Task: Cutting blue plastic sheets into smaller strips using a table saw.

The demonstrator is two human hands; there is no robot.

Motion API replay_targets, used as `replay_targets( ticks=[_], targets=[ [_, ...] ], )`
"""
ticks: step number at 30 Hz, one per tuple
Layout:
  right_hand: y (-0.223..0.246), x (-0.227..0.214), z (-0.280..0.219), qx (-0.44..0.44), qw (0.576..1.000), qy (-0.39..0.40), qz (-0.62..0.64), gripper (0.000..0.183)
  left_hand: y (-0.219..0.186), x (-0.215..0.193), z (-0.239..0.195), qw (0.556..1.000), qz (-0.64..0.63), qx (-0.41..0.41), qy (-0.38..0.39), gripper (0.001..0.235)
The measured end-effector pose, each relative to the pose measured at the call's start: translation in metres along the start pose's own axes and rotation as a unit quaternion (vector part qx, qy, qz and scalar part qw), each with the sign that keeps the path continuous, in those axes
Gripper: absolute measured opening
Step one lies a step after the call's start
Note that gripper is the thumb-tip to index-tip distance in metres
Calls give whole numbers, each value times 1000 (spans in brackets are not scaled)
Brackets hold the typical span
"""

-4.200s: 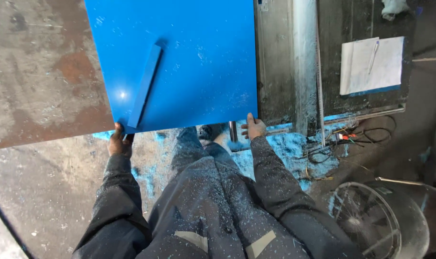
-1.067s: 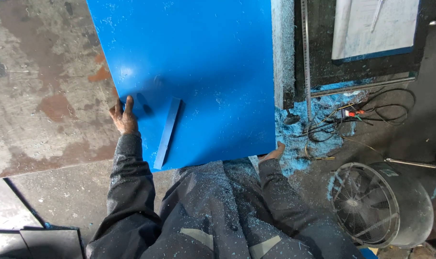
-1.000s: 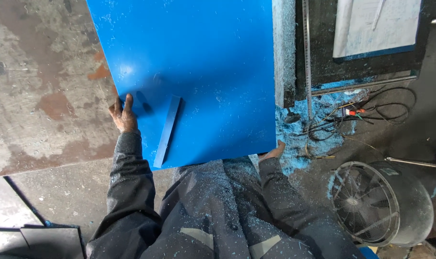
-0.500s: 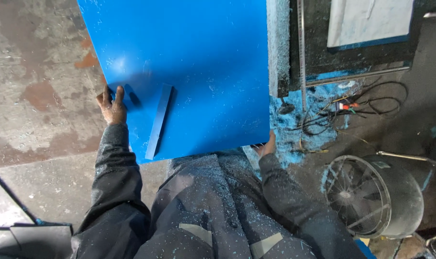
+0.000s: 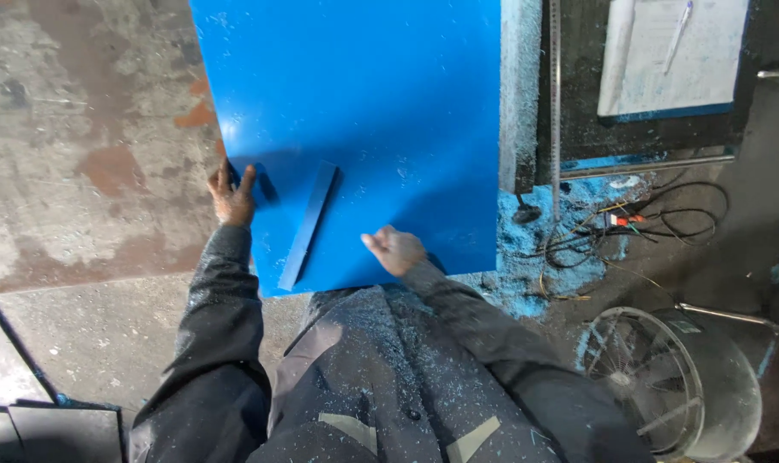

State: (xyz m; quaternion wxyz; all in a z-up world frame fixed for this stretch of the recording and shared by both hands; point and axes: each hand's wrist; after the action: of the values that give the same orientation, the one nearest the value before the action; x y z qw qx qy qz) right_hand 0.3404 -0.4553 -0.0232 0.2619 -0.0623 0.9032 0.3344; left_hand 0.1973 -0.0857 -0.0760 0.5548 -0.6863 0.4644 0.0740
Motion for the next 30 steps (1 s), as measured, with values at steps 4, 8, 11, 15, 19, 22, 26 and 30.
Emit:
replay_targets(
  ticks=[4, 8, 11, 15, 19, 22, 26, 30],
  targets=[
    [94, -1, 47, -36, 997, -73, 5, 78, 9, -4, 3, 1000, -2, 19, 18, 82],
    [142, 19, 89, 131, 988, 37, -72, 100, 4, -16, 6, 997, -17, 28, 66, 82],
    [134, 41, 115, 122, 992, 0, -44, 113, 8, -15, 22, 996, -3, 40, 79, 81],
    [145, 17, 107, 113, 990, -42, -66, 116, 5, 4, 44, 998, -20, 48, 46, 77],
    [158, 25, 113, 151, 986, -1, -72, 115, 7, 1, 43, 998, -39, 39, 37, 74],
    [160, 17, 102, 136, 982, -97, -90, 110, 12, -5, 43, 993, 3, 97, 69, 71],
    [140, -30, 74, 185, 944, -87, 259, 69, 5, -15, 39, 989, -20, 103, 105, 75],
    [66, -60, 49, 138, 934, -200, 262, 54, -4, -17, 16, 987, -56, 101, 114, 86]
  ],
)
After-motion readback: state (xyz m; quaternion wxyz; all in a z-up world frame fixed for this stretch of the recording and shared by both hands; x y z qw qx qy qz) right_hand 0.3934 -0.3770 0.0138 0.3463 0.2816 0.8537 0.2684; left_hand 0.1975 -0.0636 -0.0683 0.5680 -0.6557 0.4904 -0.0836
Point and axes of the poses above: each hand's wrist, its own z-axis towards the middle knuckle, its own x-axis out of the palm, y = z × x, and after that the axes turned 1 degree about -x, right-handed
